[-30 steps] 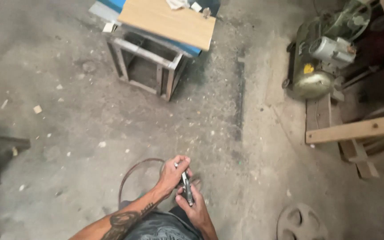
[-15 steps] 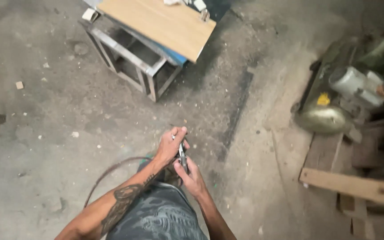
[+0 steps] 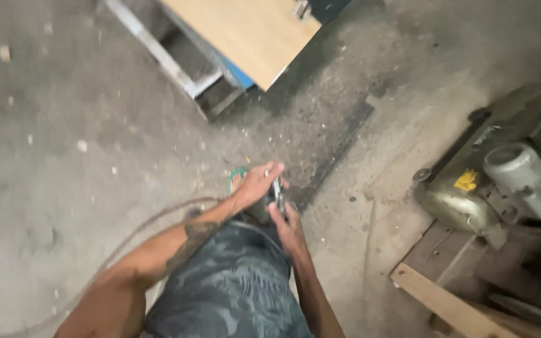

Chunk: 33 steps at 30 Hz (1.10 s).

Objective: Applying masking tape to the edge of a wooden panel in preparation for painting.

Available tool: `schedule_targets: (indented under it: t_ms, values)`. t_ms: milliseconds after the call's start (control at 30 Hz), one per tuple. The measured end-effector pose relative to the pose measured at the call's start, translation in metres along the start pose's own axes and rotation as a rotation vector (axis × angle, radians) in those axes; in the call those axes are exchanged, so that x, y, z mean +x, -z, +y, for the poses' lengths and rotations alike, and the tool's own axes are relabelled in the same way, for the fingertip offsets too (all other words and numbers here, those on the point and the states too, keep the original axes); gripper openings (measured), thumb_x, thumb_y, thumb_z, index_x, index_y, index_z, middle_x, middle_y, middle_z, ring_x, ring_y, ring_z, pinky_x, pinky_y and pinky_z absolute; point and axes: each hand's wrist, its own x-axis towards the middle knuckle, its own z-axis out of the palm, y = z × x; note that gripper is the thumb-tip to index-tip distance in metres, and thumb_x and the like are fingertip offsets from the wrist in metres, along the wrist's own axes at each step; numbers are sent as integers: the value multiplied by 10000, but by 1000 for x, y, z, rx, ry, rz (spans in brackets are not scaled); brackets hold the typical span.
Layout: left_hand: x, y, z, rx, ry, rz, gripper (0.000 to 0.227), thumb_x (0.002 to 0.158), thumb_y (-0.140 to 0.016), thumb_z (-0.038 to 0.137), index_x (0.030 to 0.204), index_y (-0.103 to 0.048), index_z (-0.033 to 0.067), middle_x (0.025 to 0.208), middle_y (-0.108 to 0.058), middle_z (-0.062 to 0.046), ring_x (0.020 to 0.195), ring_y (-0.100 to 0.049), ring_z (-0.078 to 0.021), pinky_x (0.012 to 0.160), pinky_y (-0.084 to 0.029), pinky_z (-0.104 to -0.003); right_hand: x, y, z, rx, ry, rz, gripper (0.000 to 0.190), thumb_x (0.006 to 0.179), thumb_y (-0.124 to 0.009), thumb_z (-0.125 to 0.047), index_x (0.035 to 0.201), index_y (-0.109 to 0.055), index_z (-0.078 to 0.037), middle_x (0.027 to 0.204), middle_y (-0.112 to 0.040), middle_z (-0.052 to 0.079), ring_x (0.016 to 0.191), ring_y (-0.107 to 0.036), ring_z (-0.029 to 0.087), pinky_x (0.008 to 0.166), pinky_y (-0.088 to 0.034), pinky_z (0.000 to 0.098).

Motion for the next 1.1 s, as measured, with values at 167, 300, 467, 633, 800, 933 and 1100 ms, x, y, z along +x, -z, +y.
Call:
schedule_targets:
  t_ms: [167,300,467,633,800,933,1100]
  values:
    - [57,-4,-14,33,33,53,708,1067,-407,574,1451,-559,-1,1508,-530,-216,1471,-408,-349,1265,-240,-487,51,63,11,36,132,31,429,1020,-635,-436,1049,-757,-26,1034,-707,183,1054,-615,286,994,-470,463]
    - [93,10,-79,-194,181,274,577,1036,-462,352,1442,-549,-49,1479,-555,-234,1418,-479,-365,1210,-368,-464,99,113,10,24,73,-55,410,999,-643,-463,1051,-783,-81,1059,-717,143,1079,-615,266,995,-464,410]
    - [70,23,-281,320,235,548,363,1035,-597,283,1252,-696,8,1140,-730,-236,1116,-684,-414,933,-548,-531,139,174,2,-60,-42,-230,539,968,-655,-568,1170,-745,-76,1250,-707,197,1278,-604,362,1107,-439,515]
    - [-30,-72,-265,218,576,692,202,855,-725,204,1026,-788,117,831,-780,-125,890,-768,-322,783,-589,-475,199,231,53,-186,-143,-204,468,915,-739,-534,1143,-689,-128,1187,-659,119,1147,-607,272,977,-507,454]
    - [-36,-136,-226,227,786,648,388,927,-640,485,906,-803,133,735,-780,-132,898,-765,-363,813,-583,-498,218,241,35,-5,20,-84,353,884,-814,-385,1012,-732,-66,1011,-660,90,1027,-569,217,967,-496,442]
    - [-20,-163,-217,209,773,682,490,965,-570,573,861,-820,164,744,-788,-104,926,-751,-390,829,-593,-500,221,262,23,70,-91,-45,450,872,-829,-393,1158,-719,-63,1180,-630,139,1125,-540,244,1027,-449,483]
    - [5,-165,-205,73,636,811,196,909,-669,291,943,-808,157,674,-738,-95,751,-751,-282,757,-589,-455,258,281,64,130,-117,-58,368,911,-809,-395,1100,-725,-89,1114,-616,94,1061,-546,214,979,-456,400]
